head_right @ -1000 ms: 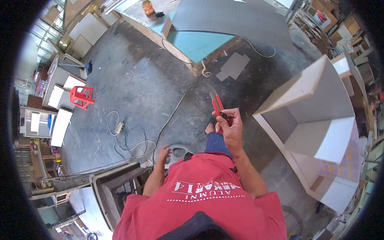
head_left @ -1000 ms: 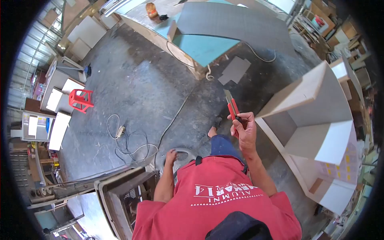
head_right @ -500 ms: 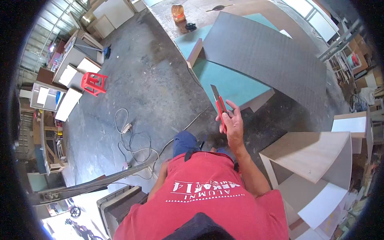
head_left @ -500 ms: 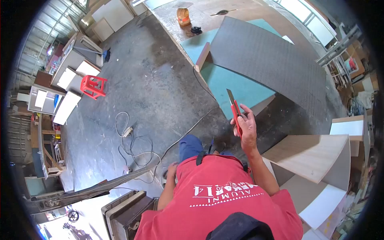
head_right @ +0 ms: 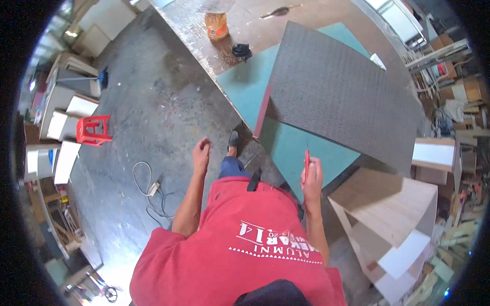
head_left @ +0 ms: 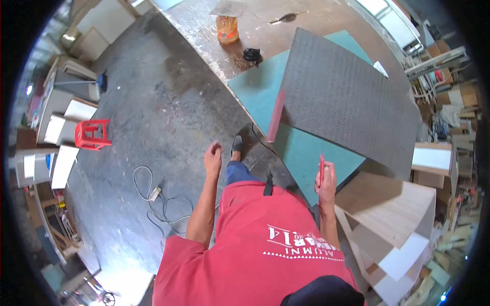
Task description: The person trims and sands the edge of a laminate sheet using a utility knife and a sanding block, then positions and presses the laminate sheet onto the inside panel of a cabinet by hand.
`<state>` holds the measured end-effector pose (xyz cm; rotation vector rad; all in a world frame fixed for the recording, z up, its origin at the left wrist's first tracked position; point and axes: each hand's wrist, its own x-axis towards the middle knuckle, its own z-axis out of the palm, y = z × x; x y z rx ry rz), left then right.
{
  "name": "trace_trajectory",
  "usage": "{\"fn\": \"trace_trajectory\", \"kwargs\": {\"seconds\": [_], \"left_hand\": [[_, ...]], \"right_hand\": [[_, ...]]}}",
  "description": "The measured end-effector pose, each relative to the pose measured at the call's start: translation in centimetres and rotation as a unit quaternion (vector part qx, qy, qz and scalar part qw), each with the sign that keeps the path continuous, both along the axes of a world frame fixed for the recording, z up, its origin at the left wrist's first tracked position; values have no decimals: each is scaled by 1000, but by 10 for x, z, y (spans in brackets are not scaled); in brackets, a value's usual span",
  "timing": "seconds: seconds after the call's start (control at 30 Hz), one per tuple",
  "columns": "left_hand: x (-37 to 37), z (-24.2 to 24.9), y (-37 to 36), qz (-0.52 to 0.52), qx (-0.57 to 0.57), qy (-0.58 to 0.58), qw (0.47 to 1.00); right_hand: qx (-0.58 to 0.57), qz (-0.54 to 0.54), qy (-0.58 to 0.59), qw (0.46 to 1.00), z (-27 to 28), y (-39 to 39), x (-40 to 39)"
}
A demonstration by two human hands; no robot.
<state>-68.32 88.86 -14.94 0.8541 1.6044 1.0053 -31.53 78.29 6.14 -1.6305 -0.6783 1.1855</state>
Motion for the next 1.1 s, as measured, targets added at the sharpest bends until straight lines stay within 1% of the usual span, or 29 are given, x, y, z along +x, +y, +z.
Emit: {"fn": "trace_trajectory", "kwargs": {"seconds": [0.03,0.07,0.13,0.17,0.2,0.23,0.27,0.33,0.37,0.4,0.47,0.5,0.53,0.6,0.63,0.73,0.8,0.87,0.93,1.0,1.1], "left_hand": [[0,13,23,-19,54,9,998],[4,27,48,-28,47,0,999],[10,55,91,-69,101,-37,992],[16,68,107,-77,89,-43,992],[25,80,118,-99,89,-74,988],[33,86,124,-120,90,-104,983],[42,87,128,-127,80,-108,983],[60,90,135,-184,108,-138,967],[66,93,136,-229,58,-149,960],[73,100,136,-231,52,-151,960],[86,116,136,-301,43,-161,939],[88,129,140,-344,-10,-159,925],[93,129,140,-346,-14,-160,924],[105,126,137,-346,4,-200,916],[106,120,138,-375,18,-176,910],[116,111,138,-367,27,-165,915],[118,110,141,-370,10,-163,915],[119,111,147,-392,23,-116,912],[119,113,150,-397,29,-113,910],[118,113,153,-406,57,-98,907],[119,111,155,-412,58,-91,905]], "right_hand": [[3,-47,22,999,6,18,-17],[-4,-57,13,998,8,32,-29],[-21,-71,-35,997,5,55,-48],[-32,-80,-40,995,8,69,-59],[-17,-62,-180,982,12,86,-70],[-4,-38,-315,948,13,101,-79],[-15,-43,-318,947,9,113,-84],[-71,-29,-337,938,2,139,-90],[-78,-38,-335,938,1,150,-94],[-85,-39,-336,937,-3,160,-97],[-27,-47,-380,923,-10,175,-102],[-34,-50,-361,931,-9,181,-106],[-39,-51,-361,930,-9,187,-110],[6,-48,-410,911,-12,198,-114],[-9,-42,-414,909,-18,198,-113],[-17,-50,-424,904,-33,202,-114],[-22,-48,-420,906,-42,203,-114],[-18,-37,-429,902,-46,205,-115],[-30,-34,-425,904,-52,200,-114],[-36,-29,-394,918,-57,199,-113],[-27,-22,-397,917,-68,200,-110]]}}
